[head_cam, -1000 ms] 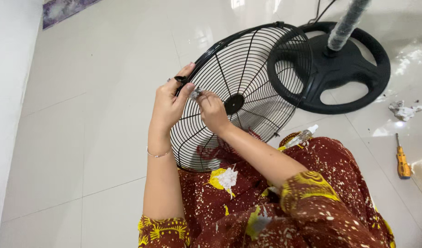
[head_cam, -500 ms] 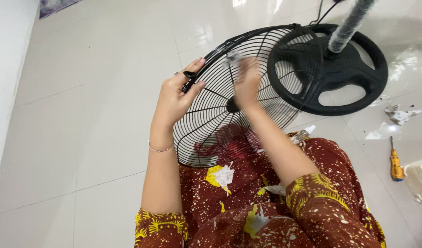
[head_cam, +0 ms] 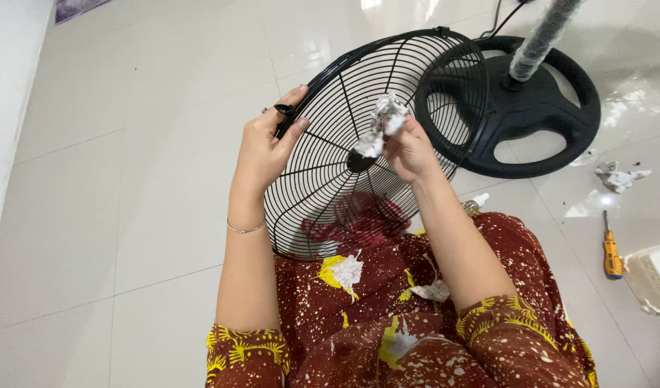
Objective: The person wipes the base of a standing fan with a red cloth, then cleans the front wire grille using a white tissue and the red cloth. The person handles the fan base and grille while seated on the floor.
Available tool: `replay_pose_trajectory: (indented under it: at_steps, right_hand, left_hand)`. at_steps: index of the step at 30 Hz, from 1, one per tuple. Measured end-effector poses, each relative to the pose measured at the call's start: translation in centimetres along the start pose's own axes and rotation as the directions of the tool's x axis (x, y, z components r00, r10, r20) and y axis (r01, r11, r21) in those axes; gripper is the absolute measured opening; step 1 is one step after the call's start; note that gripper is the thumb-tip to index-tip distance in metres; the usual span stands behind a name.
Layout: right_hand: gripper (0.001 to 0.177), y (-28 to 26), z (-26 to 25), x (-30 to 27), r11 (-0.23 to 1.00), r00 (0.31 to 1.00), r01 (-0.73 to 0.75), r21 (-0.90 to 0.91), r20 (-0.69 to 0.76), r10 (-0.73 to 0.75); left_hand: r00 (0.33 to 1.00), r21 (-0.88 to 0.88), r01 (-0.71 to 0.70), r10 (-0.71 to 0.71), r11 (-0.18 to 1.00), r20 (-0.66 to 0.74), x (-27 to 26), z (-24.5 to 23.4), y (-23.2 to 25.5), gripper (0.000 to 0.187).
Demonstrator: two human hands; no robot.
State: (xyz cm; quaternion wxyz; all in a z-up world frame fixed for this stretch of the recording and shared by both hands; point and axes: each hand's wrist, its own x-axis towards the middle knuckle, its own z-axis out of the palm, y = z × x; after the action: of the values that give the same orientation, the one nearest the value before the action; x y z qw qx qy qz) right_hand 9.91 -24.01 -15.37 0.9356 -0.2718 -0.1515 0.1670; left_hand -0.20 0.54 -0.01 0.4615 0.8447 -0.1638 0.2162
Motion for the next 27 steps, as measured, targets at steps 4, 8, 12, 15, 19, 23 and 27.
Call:
replay_pose_trajectory:
  at_steps: [4, 8, 12, 15, 19, 23, 27]
  right_hand:
    - [0.034, -1.1, -1.5, -0.7, 0.987, 0.985, 0.146, -0.072, -0.081, -0.152]
    - [0.024, -3.2, -2.0, -0.4, 0.893, 0.965, 0.162, -0.419, -0.120, -0.231]
    - [0.035, -4.4, -1.1, 0.5, 0.713, 0.948, 0.077, -0.697, -0.171, -0.269]
    - [0.012, -3.7, 0.5, 2.5, 0.501, 0.885, 0.179, -0.847, -0.084, -0.458]
    - [0.023, -2.5, 2.7, 5.9, 0.149, 0.687, 0.425, -0.893, 0.211, -0.696]
    - [0.017, -0.6, 4.3, 7.7, -0.008, 0.574, 0.343, -0.939, 0.216, -0.790]
    - [0.031, 4.8, 5.0, 5.5, -0.273, 0.576, 0.420, -0.865, 0.487, -0.656]
  left_hand:
    - [1.000, -0.012, -0.005, 0.005, 1.000, 0.002, 0.0, 0.2, 0.1, 0.039]
    - [1.000, -0.023, -0.012, 0.012, 1.000, -0.006, 0.0, 0.2, 0.2, 0.039]
    - [0.999, 0.000, -0.033, 0.033, 0.999, -0.005, 0.2, 0.3, 0.3, 0.038]
    - [1.000, -0.020, 0.001, -0.001, 1.000, 0.003, 0.3, 0.3, 0.3, 0.039]
    - [1.000, -0.039, 0.007, -0.006, 0.999, 0.009, 0.2, 0.4, 0.1, 0.041]
    - [0.999, -0.046, -0.048, 0.049, 0.998, 0.019, 0.2, 0.2, -0.3, 0.041]
    - [0.999, -0.006, -0.047, 0.047, 0.999, 0.024, 0.4, 0.1, -1.2, 0.042]
